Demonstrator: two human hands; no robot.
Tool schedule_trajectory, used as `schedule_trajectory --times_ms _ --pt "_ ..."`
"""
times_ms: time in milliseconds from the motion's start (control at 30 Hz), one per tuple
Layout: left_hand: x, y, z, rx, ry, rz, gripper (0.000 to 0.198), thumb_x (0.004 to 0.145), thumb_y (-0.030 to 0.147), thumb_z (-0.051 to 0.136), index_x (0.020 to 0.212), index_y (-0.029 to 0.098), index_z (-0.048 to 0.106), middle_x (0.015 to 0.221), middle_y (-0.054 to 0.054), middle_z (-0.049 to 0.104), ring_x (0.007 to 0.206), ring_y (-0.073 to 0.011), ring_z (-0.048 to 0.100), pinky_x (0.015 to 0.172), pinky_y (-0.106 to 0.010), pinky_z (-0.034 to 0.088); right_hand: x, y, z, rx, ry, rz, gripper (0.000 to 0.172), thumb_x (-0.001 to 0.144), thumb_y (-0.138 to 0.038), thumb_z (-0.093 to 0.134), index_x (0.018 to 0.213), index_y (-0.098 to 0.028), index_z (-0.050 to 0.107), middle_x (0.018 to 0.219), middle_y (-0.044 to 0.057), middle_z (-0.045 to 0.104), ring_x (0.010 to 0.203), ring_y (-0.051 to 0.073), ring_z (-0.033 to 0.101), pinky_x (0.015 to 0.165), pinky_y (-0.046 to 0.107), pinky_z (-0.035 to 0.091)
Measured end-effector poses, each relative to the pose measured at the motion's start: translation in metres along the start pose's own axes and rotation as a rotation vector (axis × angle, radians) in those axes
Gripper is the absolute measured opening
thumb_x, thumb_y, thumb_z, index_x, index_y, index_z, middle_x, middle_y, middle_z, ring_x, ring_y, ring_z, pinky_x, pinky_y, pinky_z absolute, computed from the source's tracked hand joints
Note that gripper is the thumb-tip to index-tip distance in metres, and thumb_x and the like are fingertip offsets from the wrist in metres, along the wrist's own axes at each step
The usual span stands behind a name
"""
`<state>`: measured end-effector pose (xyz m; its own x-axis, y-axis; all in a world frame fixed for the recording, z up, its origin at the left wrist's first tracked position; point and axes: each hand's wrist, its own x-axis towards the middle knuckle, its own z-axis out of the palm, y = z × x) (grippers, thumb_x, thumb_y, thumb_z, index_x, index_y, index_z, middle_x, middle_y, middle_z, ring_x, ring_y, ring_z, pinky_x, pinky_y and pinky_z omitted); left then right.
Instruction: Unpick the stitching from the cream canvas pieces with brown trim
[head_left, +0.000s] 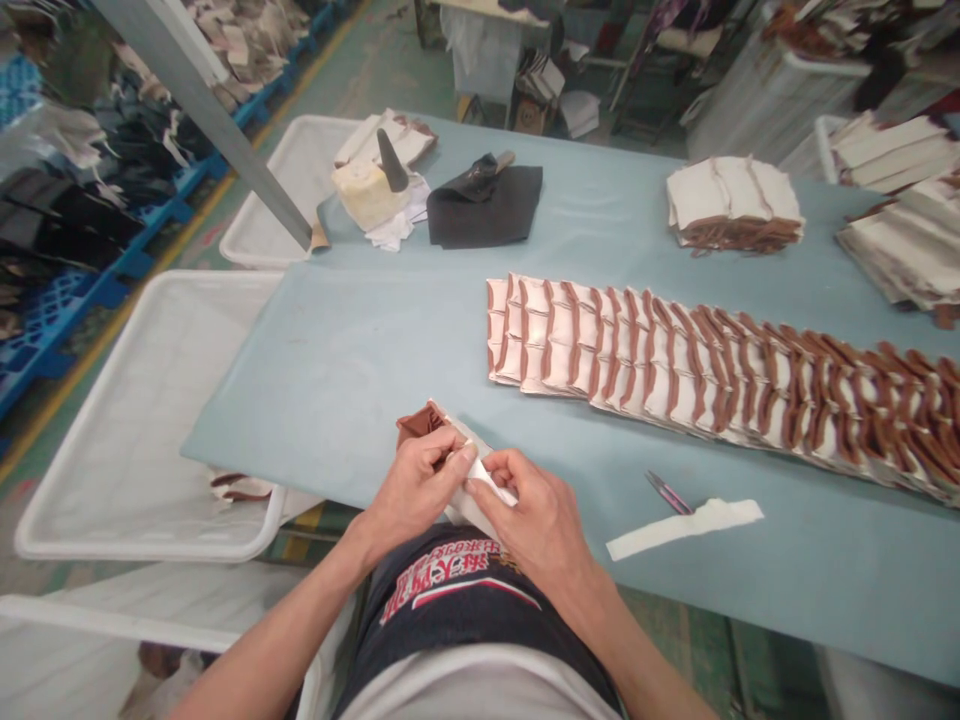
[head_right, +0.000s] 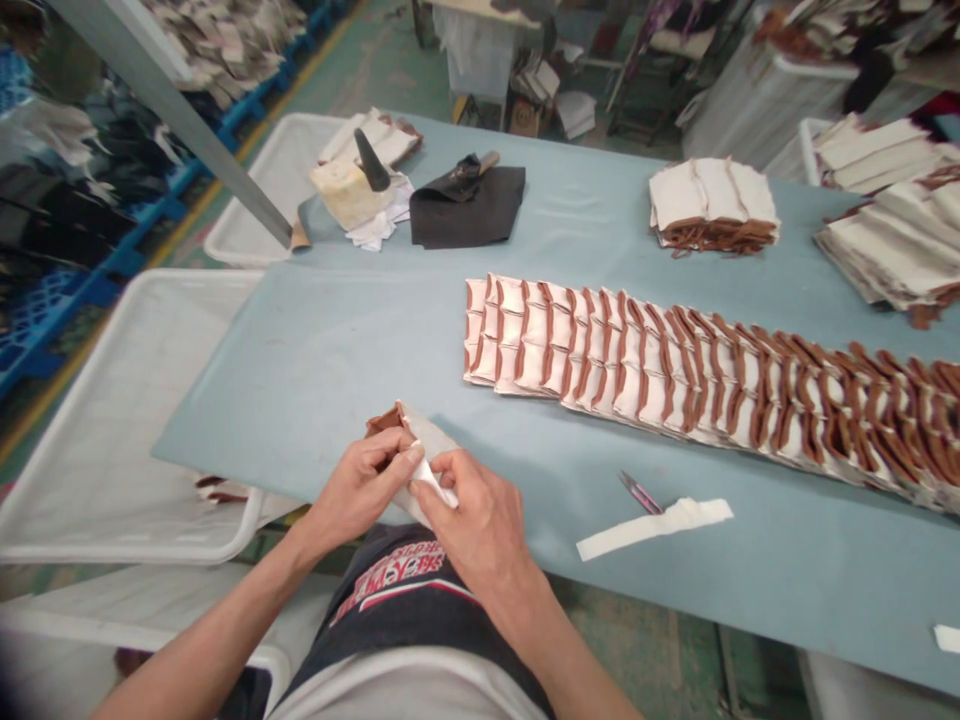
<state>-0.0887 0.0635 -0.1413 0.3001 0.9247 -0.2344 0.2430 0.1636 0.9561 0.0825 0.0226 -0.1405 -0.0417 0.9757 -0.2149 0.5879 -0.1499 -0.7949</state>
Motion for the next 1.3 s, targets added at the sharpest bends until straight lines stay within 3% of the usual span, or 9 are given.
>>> schedule_trajectory --times_ms 167,367,467,533,633,767,1000,1133,1300 --pt "0.010 -0.002 -0.007 0.000 0.173 0.058 0.036 0.099 0.044 0.056 0.075 0.017 0.056 0.073 0.001 0.053 0.067 -0.0130 0.044 0.059 -0.024 0.035 -0.004 0.001 -0.009 -0.022 0.027 -0.002 0.035 0.098 -0.047 0.055 0.072 -0.025 0.060 0.059 -0.001 0.062 0.055 0.018 0.055 0.055 0.029 0.032" --pt "0.025 0.014 -0.025 -0.002 0.161 0.119 0.036 0.098 0.044 0.058 0.076 0.015 0.062 0.072 -0.001 0.059 0.065 -0.0130 0.050 0.057 -0.023 0.038 -0.044 0.020 -0.021 0.074 -0.172 -0.050 0.040 0.108 -0.044 0.042 0.077 -0.025 0.058 0.061 -0.001 0.065 0.053 0.018 0.060 0.055 0.028 0.039" --pt "0.026 0.032 -0.035 0.042 0.050 0.199 0.032 0.094 0.037 0.063 0.072 0.014 0.067 0.082 -0.005 0.066 0.074 -0.0153 0.057 0.065 -0.024 0.043 -0.063 0.032 -0.054 -0.110 -0.331 -0.214 0.019 0.097 -0.038 0.061 0.081 -0.027 0.064 0.068 -0.001 0.073 0.057 0.021 0.068 0.053 0.030 0.042" --pt "0.026 0.045 -0.039 0.090 -0.058 0.217 0.031 0.095 0.034 0.063 0.072 0.014 0.069 0.075 -0.003 0.064 0.068 -0.0137 0.053 0.060 -0.023 0.040 -0.063 0.029 -0.078 -0.183 -0.130 -0.231 0.010 0.097 -0.036 0.062 0.098 -0.029 0.069 0.084 0.002 0.079 0.071 0.024 0.075 0.062 0.032 0.050" --pt "0.024 0.067 -0.039 0.141 -0.256 0.220 0.030 0.096 0.033 0.061 0.076 0.013 0.071 0.069 -0.001 0.062 0.062 -0.0120 0.050 0.056 -0.022 0.037 -0.042 0.006 -0.098 -0.193 0.139 -0.299 0.034 0.089 -0.031 0.071 0.122 -0.028 0.066 0.117 0.007 0.078 0.101 0.029 0.075 0.085 0.038 0.057" --pt "0.017 0.090 -0.032 0.168 -0.536 0.262 0.023 0.098 0.029 0.060 0.093 0.013 0.075 0.084 -0.006 0.073 0.075 -0.0160 0.061 0.067 -0.023 0.046 0.003 -0.029 -0.091 -0.026 0.101 -0.623 0.051 0.087 -0.041 0.078 0.131 -0.023 0.058 0.129 0.013 0.071 0.120 0.031 0.066 0.103 0.045 0.050" --pt "-0.001 0.101 -0.035 0.226 -0.485 0.216 0.023 0.096 0.030 0.061 0.086 0.014 0.074 0.075 -0.002 0.068 0.067 -0.0132 0.054 0.061 -0.021 0.041 0.026 -0.041 -0.079 -0.010 -0.044 -0.793 0.044 0.087 -0.064 0.074 0.090 -0.021 0.067 0.081 0.003 0.067 0.079 0.022 0.062 0.092 0.042 0.045" --pt "-0.008 0.102 -0.036 0.228 -0.456 0.174 0.026 0.093 0.032 0.064 0.074 0.014 0.067 0.065 0.002 0.059 0.061 -0.0106 0.046 0.056 -0.020 0.036 0.024 -0.043 -0.079 -0.062 -0.135 -0.716 0.045 0.087 -0.061 0.073 0.070 -0.022 0.060 0.064 -0.002 0.056 0.063 0.016 0.050 0.065 0.030 0.034" --pt "-0.013 0.099 -0.040 0.227 -0.513 0.114 0.034 0.092 0.038 0.068 0.069 0.014 0.060 0.063 0.004 0.049 0.061 -0.0097 0.039 0.054 -0.020 0.031 0.016 -0.044 -0.071 0.059 -0.305 -0.619 0.043 0.100 -0.045 0.061 0.065 -0.020 0.055 0.059 -0.005 0.049 0.054 0.010 0.040 0.055 0.026 0.026"
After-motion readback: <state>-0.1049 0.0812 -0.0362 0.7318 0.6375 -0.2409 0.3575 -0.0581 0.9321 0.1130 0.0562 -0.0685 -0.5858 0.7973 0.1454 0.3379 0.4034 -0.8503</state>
